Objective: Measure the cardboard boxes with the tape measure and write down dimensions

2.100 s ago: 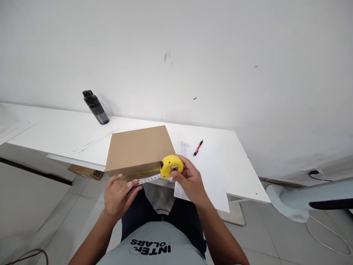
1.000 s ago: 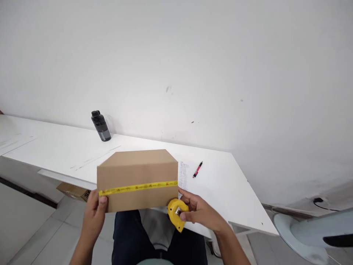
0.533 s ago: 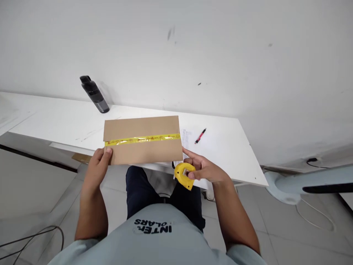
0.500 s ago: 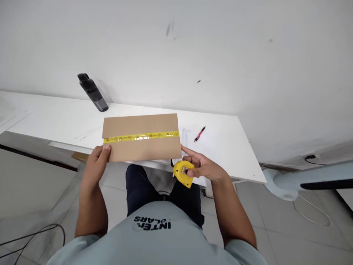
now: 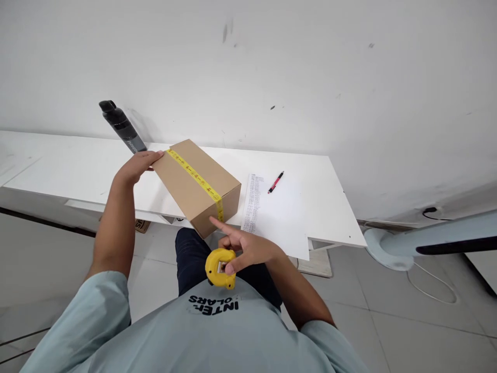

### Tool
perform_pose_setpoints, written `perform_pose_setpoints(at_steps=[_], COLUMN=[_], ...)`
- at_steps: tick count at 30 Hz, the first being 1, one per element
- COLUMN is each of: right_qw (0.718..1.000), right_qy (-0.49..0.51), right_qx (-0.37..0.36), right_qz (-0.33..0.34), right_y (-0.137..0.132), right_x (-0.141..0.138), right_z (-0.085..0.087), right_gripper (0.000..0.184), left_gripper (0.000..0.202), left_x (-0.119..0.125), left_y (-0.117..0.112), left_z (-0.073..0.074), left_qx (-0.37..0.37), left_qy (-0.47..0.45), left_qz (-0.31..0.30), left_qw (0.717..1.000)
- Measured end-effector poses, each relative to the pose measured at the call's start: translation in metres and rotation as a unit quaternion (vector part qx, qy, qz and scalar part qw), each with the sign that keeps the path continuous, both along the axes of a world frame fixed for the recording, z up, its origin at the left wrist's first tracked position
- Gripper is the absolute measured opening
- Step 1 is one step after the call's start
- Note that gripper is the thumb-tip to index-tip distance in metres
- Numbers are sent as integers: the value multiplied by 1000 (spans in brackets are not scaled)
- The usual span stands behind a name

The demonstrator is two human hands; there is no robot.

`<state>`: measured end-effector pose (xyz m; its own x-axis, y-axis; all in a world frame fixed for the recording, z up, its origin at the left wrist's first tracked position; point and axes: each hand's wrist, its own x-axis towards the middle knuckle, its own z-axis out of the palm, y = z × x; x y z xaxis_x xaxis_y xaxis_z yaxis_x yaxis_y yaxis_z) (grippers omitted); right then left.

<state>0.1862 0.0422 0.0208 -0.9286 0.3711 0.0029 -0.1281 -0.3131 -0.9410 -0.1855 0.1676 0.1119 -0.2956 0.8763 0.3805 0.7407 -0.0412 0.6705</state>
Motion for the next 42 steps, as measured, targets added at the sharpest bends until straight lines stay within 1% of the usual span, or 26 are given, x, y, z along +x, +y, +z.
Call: perform_pose_setpoints(at_steps=[2, 3, 4, 5, 7, 8, 9, 10, 11, 12, 13, 14, 15, 18, 21, 24, 26, 27, 29, 30, 31, 33, 35, 36, 39, 42], right_qw=[1000, 1000, 998, 996, 984, 976, 966, 958, 953, 951, 952, 955, 957, 956, 943, 923, 889, 861, 786, 757, 740, 737, 753, 762, 788, 796], right_qy=[6, 12, 21, 28, 34, 33, 29, 20, 10, 1, -8, -14, -16, -5, 2, 1, 33, 60, 125, 146, 161, 167, 156, 148, 129, 126], right_qx=[5, 8, 6, -1, -33, -51, -64, -71, -72, -67, -59, -50, -44, -34, -12, 23, 61, 86, 140, 161, 177, 185, 165, 150, 117, 136], right_qz=[-9, -28, -56, -89, -169, -210, -247, -275, -293, -300, -299, -293, -286, -291, -333, -385, -452, -497, -589, -616, -629, -628, -617, -612, -590, -577], right_y=[-6, -8, -11, -14, -18, -20, -21, -22, -23, -23, -24, -25, -27, -34, -37, -22, -1, 12, 42, 58, 72, 96, 112, 117, 121, 116], right_x=[-7, -9, -10, -9, -6, -6, -6, -7, -10, -15, -21, -27, -34, -49, -53, -43, -30, -22, -6, 0, 6, 12, 11, 8, -4, -15], right_z=[-5, -7, -9, -10, -8, -7, -4, -2, 0, 2, 3, 4, 4, 2, 0, 1, 4, 6, 11, 13, 14, 12, 7, 3, -9, -15], right_gripper=[129, 125, 117, 107, 81, 72, 69, 71, 77, 83, 87, 90, 90, 85, 76, 76, 75, 73, 64, 59, 55, 49, 48, 50, 59, 59], left_gripper=[67, 68, 68, 68, 66, 70, 71, 68, 60, 53, 45, 38, 31, 14, 19, 15, 11, 14, 22, 22, 18, 15, 28, 32, 35, 35], left_x=[8, 15, 23, 33, 55, 68, 81, 93, 104, 113, 119, 122, 123, 116, 109, 97, 83, 75, 62, 58, 55, 54, 57, 58, 63, 70], left_y=[4, -4, -20, -41, -98, -128, -157, -182, -201, -214, -222, -225, -226, -223, -225, -223, -215, -208, -192, -183, -175, -161, -153, -151, -151, -157], left_z=[-2, -6, -14, -24, -54, -71, -87, -101, -112, -120, -125, -128, -127, -114, -96, -86, -85, -86, -88, -89, -89, -90, -90, -90, -90, -91], left_qx=[54, 80, 125, 166, 231, 244, 254, 234, 223, 220, 220, 228, 239, 273, 304, 323, 339, 346, 347, 346, 348, 359, 364, 363, 348, 334], left_qy=[-20, -30, -29, -29, -23, -6, 46, 105, 149, 185, 209, 222, 230, 243, 258, 272, 274, 269, 244, 232, 227, 240, 268, 275, 267, 232], left_qz=[40, 64, 98, 125, 131, 108, 31, -63, -142, -203, -237, -244, -232, -171, -149, -111, -50, -12, 48, 56, 44, -19, -76, -88, -75, -79], left_qw=[998, 994, 987, 978, 964, 964, 966, 965, 953, 936, 923, 916, 915, 915, 905, 899, 898, 899, 904, 907, 909, 902, 889, 886, 896, 910])
